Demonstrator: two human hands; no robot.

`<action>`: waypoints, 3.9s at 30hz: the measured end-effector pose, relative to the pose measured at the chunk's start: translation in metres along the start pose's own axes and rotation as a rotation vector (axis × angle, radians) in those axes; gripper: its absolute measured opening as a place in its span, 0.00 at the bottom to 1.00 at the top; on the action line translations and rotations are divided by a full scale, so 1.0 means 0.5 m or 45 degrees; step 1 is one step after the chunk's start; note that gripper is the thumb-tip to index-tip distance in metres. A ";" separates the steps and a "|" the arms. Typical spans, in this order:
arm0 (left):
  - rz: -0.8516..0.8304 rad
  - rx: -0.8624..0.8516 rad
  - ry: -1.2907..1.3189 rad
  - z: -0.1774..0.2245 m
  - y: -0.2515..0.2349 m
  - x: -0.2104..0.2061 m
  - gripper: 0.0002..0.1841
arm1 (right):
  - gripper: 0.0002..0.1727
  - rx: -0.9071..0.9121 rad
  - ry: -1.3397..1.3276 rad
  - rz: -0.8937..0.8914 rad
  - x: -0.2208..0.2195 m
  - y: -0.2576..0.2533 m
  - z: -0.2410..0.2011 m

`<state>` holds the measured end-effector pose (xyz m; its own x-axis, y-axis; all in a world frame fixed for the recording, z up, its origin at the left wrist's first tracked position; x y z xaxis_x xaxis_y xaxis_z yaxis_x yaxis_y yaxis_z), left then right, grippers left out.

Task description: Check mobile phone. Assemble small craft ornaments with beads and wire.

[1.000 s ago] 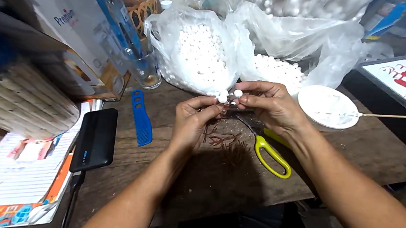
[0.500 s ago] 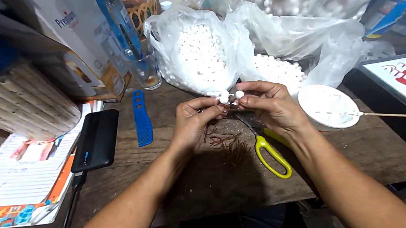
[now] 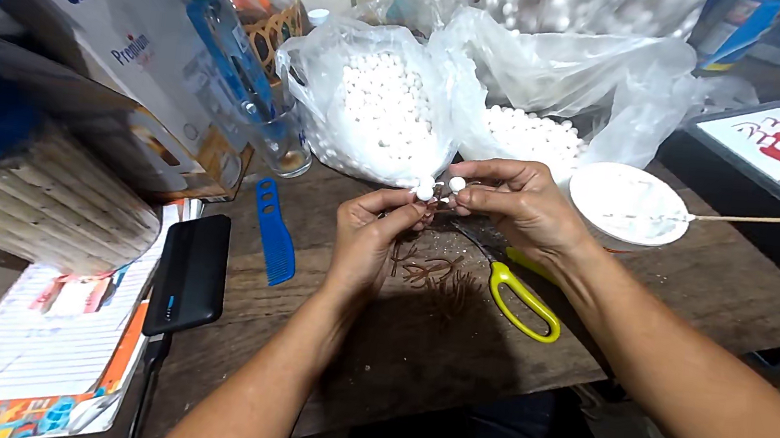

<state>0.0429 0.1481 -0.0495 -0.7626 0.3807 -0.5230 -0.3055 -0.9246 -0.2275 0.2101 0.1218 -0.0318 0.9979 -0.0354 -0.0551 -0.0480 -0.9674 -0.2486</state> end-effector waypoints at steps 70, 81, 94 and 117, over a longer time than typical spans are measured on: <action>-0.003 -0.025 0.008 0.000 0.001 -0.004 0.16 | 0.17 -0.004 0.022 0.011 0.002 0.000 0.003; 0.001 -0.018 0.007 -0.002 0.000 -0.002 0.16 | 0.16 0.001 -0.005 0.012 -0.001 0.002 0.000; -0.008 -0.017 -0.004 -0.002 0.000 -0.003 0.15 | 0.16 0.023 0.004 0.027 0.002 -0.001 0.002; -0.006 -0.017 0.002 -0.003 0.000 -0.003 0.15 | 0.18 -0.010 -0.073 -0.072 -0.004 0.003 0.004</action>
<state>0.0450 0.1474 -0.0499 -0.7602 0.3854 -0.5230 -0.3017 -0.9224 -0.2412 0.2079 0.1210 -0.0339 0.9948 0.0333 -0.0962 0.0087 -0.9694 -0.2453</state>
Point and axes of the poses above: each hand's wrist, its own y-axis away from the middle knuckle, its own x-axis out of the back of the hand, z = x × y, the point moved 7 cm from there along -y, towards the middle knuckle, and after that the axes turned 10 degrees about y, right-handed, at the moved point
